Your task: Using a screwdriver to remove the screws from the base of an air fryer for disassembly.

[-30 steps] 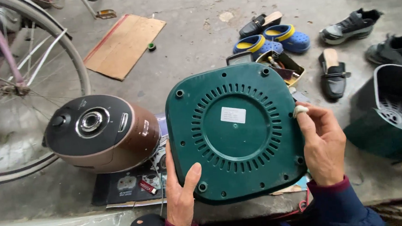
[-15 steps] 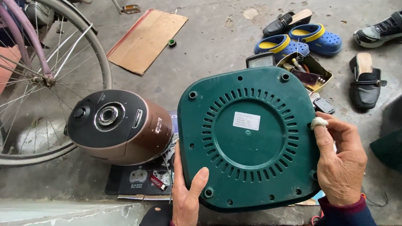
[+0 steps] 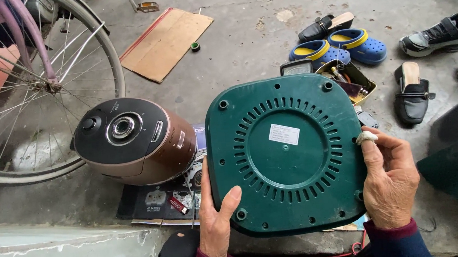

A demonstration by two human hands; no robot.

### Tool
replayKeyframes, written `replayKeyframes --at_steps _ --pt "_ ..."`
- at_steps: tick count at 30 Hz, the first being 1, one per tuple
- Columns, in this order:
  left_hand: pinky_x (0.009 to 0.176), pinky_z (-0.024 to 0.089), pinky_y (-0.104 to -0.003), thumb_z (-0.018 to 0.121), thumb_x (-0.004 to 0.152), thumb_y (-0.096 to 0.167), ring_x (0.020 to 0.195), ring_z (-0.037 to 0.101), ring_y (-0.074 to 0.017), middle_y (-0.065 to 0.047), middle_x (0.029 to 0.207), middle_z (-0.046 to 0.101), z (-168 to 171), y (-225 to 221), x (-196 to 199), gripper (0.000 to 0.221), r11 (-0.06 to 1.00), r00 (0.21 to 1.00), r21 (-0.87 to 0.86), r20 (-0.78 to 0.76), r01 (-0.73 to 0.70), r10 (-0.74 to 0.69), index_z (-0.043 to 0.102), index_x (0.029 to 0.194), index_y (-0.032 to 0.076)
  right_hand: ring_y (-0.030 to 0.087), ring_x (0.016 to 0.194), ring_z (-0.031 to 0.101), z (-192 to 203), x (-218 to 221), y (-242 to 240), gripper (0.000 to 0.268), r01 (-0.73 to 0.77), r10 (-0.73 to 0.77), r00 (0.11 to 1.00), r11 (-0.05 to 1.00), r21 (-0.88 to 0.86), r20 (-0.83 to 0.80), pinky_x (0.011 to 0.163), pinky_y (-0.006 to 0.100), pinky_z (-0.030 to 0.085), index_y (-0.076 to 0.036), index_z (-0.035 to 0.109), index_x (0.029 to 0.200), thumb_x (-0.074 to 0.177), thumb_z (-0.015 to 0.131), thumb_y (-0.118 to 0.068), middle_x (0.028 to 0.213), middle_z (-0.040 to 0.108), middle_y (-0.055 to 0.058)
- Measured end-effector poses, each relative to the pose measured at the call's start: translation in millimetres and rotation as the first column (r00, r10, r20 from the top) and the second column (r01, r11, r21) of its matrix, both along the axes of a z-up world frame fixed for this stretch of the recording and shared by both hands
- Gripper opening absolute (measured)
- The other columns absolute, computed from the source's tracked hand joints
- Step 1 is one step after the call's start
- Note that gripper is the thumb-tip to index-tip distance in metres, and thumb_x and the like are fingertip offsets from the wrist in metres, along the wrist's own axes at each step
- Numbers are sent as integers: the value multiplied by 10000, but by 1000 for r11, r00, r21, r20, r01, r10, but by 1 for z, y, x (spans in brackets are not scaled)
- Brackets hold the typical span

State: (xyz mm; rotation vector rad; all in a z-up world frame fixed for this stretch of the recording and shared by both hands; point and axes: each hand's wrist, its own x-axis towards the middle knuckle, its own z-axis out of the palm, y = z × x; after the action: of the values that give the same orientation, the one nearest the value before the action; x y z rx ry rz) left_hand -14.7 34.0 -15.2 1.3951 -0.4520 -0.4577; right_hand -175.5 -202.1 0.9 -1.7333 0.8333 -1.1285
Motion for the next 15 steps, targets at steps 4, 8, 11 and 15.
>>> replayKeyframes --at_steps 4,8,11,15 --pt "1177 503 -456 659 932 261 1432 640 -343 -209 1691 522 -1 0 0 956 1000 1000 2 2 9 -9 206 1762 114 210 1203 675 -2 0 0 184 2 -3 1000 1000 18 28 1094 314 550 63 564 1321 1189 621 -52 1427 713 186" --pt "1163 527 -451 665 938 254 1422 649 -339 -210 1695 516 -3 1 0 951 1000 1000 -10 9 14 -14 206 1760 122 211 1178 685 -2 -1 1 203 14 -14 1000 1000 7 6 1065 314 566 65 586 1338 1190 627 -67 1399 722 188" --pt "1168 526 -468 664 935 280 1429 641 -351 -217 1701 497 -5 2 1 965 1000 1000 -1 17 24 -24 190 1762 128 197 1162 676 -5 -2 0 205 8 -8 1000 1000 10 22 1058 301 558 61 588 1345 1191 629 -68 1390 720 182" --pt "1173 528 -463 665 937 260 1431 644 -343 -212 1692 515 -1 2 0 958 999 999 -28 -11 29 -30 197 1762 124 203 1186 679 -5 -2 1 187 12 -12 1000 1000 4 23 1070 309 559 53 582 1338 1194 620 -61 1408 722 184"
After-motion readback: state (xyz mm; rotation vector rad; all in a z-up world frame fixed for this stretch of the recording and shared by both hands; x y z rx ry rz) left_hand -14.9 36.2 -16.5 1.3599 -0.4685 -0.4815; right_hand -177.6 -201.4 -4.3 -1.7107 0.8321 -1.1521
